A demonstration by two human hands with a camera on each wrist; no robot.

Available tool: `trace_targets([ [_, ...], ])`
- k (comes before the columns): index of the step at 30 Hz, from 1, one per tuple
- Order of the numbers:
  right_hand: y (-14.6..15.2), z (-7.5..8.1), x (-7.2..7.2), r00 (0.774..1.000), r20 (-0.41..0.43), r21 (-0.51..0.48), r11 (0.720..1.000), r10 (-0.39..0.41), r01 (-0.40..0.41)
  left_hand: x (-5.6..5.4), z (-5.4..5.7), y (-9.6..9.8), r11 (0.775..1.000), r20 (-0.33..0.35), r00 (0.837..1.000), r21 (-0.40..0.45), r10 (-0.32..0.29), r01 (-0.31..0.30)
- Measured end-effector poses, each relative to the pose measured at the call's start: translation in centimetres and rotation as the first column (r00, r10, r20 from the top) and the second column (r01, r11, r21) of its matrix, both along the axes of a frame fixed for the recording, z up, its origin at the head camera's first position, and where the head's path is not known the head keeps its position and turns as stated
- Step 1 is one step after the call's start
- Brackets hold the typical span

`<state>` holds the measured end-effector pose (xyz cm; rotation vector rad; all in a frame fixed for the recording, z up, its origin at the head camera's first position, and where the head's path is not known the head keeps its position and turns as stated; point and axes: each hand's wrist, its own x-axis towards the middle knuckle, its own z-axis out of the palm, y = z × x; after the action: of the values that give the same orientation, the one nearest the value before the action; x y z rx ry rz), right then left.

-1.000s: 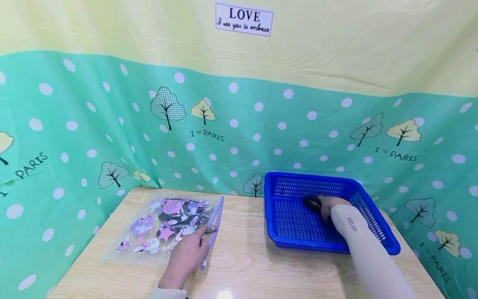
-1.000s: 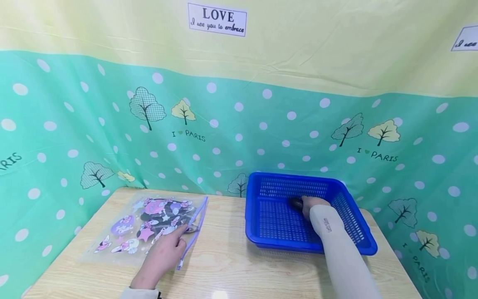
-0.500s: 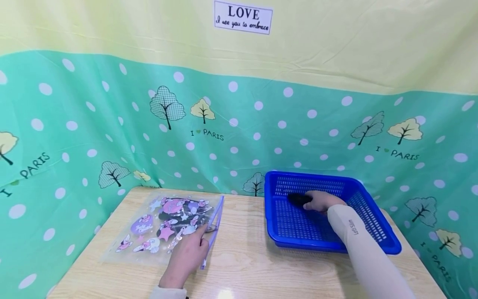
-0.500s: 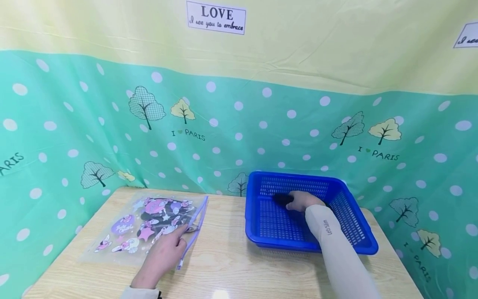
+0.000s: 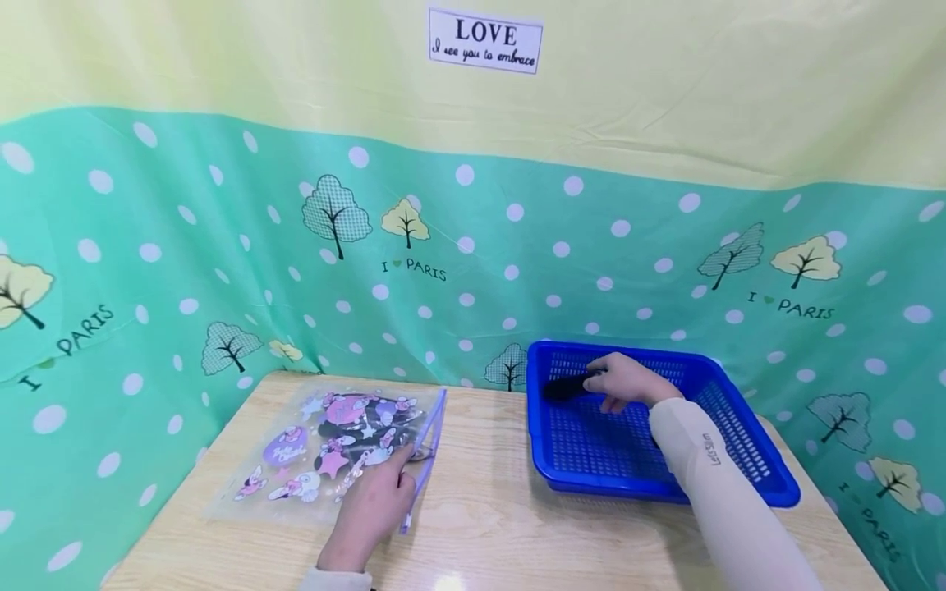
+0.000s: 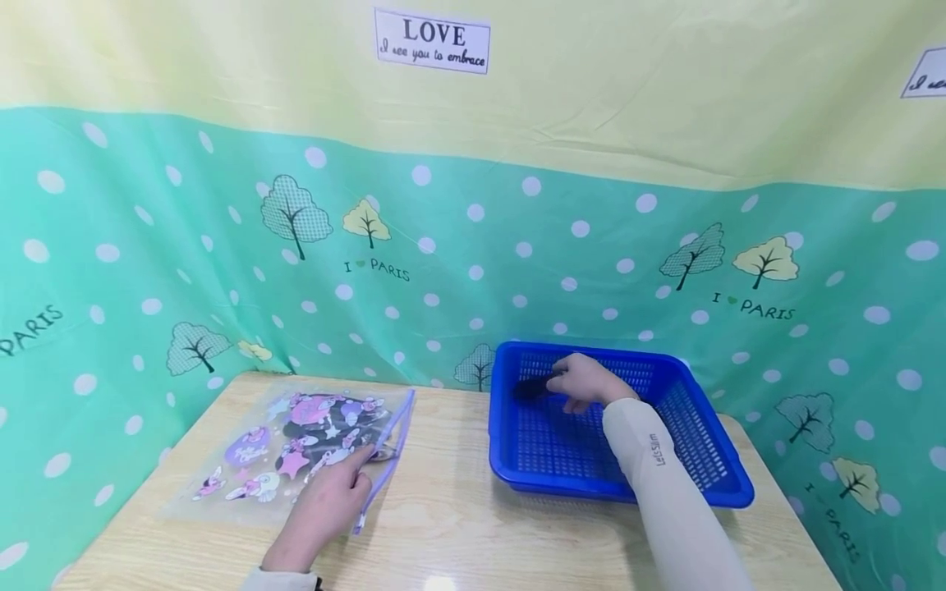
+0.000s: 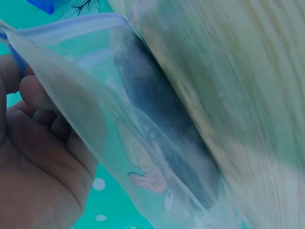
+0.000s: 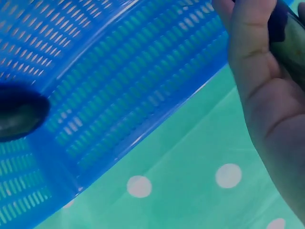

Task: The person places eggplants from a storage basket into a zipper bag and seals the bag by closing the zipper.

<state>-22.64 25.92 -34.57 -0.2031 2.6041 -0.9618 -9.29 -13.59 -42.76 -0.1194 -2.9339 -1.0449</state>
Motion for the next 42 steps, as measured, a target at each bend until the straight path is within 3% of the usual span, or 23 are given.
trace_targets([
  [4,-0.4,-0.2,-0.1,0.999,-0.042,-0.027,1.000,-0.014,0.013,0.0,0.0,0.0,1.000,-0.002,1.000,0.009,0.001,-0.001],
  [12,-0.8,-0.7,-0.2,0.998,-0.050,0.065,0.997,-0.033,0.036,0.1,0.0,0.0,1.000,-0.013,1.000,0.008,0.008,-0.008],
  [26,-0.8,0.1,0.3,0.996,-0.092,0.102,0.994,-0.016,0.026,0.1,-0.1,0.0,1.000,-0.015,1.000,-0.001,0.010,-0.010],
  [34,-0.4,2.4,2.0,0.991,-0.133,0.105,0.994,-0.026,0.041,-0.1,-0.1,0.1,1.000,-0.017,1.000,0.005,0.020,-0.020],
  [42,-0.6,4.2,5.1,0.978,-0.206,0.112,0.993,-0.020,0.044,-0.2,-0.2,0.0,1.000,0.007,1.000,0.003,0.020,-0.020],
])
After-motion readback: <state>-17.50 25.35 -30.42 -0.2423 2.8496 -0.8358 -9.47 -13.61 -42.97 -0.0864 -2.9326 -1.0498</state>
